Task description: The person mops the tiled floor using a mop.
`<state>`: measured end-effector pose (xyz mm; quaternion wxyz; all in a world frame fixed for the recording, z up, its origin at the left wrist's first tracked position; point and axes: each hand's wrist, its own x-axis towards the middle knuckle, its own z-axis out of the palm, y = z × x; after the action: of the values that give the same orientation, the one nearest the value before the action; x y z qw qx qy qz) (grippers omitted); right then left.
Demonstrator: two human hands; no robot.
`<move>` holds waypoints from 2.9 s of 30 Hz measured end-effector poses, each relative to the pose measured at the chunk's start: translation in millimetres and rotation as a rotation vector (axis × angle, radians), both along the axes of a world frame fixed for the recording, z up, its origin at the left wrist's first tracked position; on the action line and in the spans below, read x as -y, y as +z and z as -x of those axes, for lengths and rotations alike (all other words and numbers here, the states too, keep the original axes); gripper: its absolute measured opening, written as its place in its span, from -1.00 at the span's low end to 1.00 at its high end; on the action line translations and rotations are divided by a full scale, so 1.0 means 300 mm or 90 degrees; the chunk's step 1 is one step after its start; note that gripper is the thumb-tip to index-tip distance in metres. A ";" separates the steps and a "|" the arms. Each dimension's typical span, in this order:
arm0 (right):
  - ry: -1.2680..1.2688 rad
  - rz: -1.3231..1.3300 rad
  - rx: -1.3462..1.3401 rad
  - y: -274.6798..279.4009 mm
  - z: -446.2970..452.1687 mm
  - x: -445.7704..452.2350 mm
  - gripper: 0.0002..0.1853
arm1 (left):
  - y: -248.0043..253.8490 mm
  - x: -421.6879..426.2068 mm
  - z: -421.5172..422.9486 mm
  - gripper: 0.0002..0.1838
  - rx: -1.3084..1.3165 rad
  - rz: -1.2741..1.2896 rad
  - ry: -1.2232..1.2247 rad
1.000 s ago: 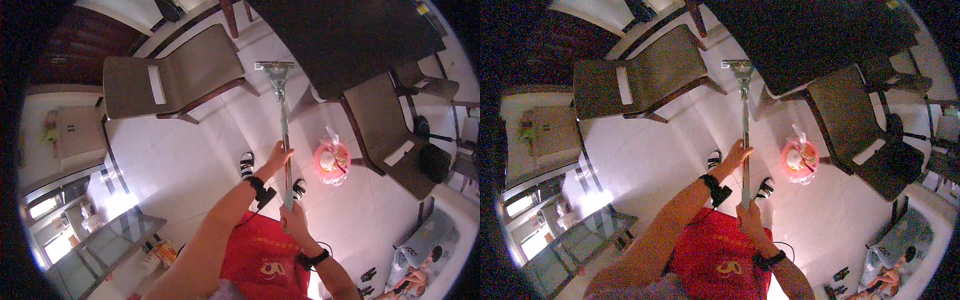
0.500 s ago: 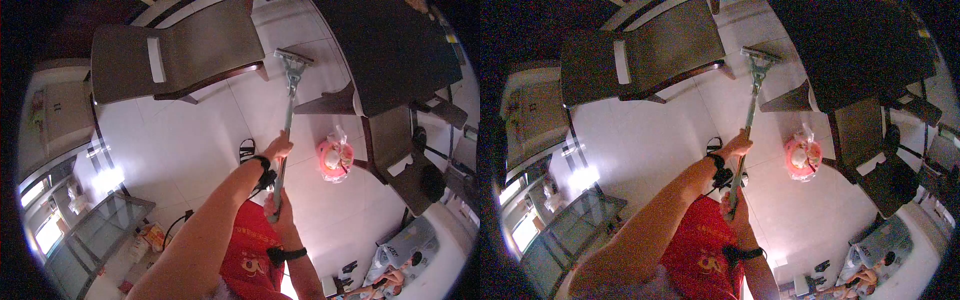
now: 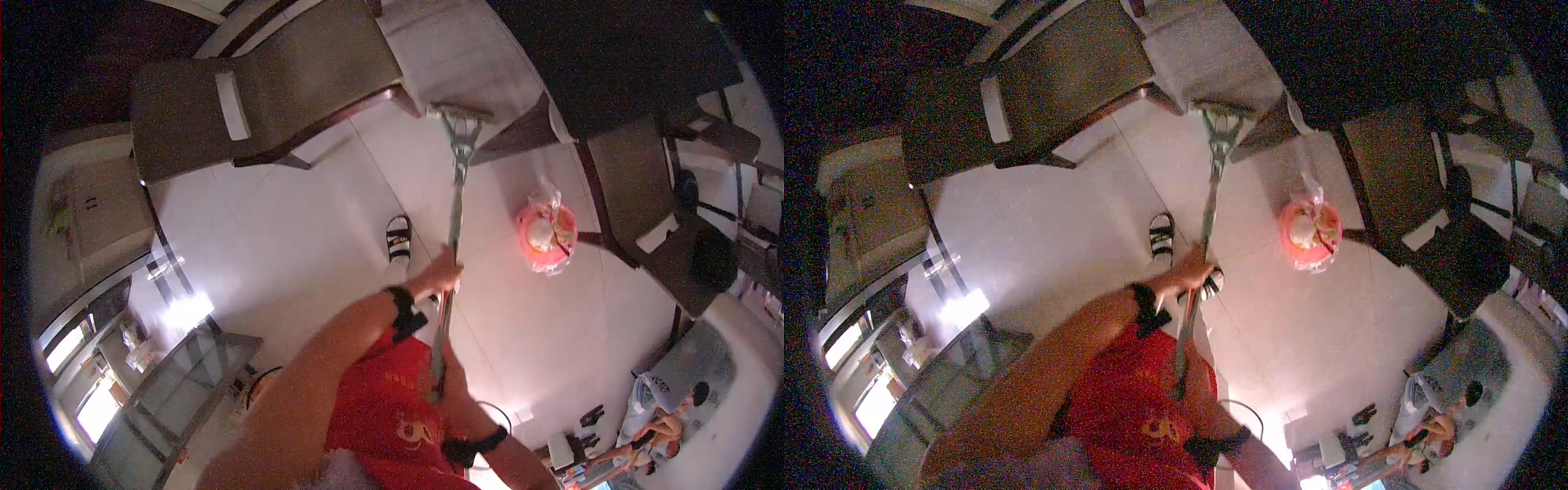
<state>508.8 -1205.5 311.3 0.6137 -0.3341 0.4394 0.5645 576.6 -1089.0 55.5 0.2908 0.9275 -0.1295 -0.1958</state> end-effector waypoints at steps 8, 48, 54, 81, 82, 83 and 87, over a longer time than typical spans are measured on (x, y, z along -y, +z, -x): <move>-0.113 -0.099 -0.025 -0.053 -0.139 -0.078 -0.49 | 0.041 -0.107 -0.216 -0.89 -0.043 -0.019 -0.068; -0.008 0.051 -0.037 0.054 0.020 -0.044 -0.48 | 0.023 0.027 0.075 -0.82 -0.125 0.151 0.103; -0.092 -0.068 -0.047 -0.036 -0.075 -0.164 -0.49 | -0.004 -0.088 -0.108 -0.87 -0.067 -0.041 -0.079; -0.341 -0.076 -0.137 -0.253 -0.265 -0.525 -0.50 | 0.082 -0.442 -0.494 -0.25 -0.554 0.307 0.258; -0.316 -0.113 -0.115 -0.236 -0.226 -0.492 -0.50 | -0.003 -0.399 -0.434 -0.40 -0.479 0.239 0.133; -0.290 -0.149 -0.093 -0.222 -0.181 -0.451 -0.49 | -0.089 -0.355 -0.374 -0.51 -0.389 0.171 0.020; -0.189 -0.161 -0.076 -0.104 -0.064 -0.299 -0.49 | -0.052 -0.244 -0.160 -0.76 -0.147 0.106 -0.146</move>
<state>527.9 -1115.8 280.2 0.7003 -0.1521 0.4449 0.5371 624.5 -1015.7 40.0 0.3552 0.8507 -0.2163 -0.3215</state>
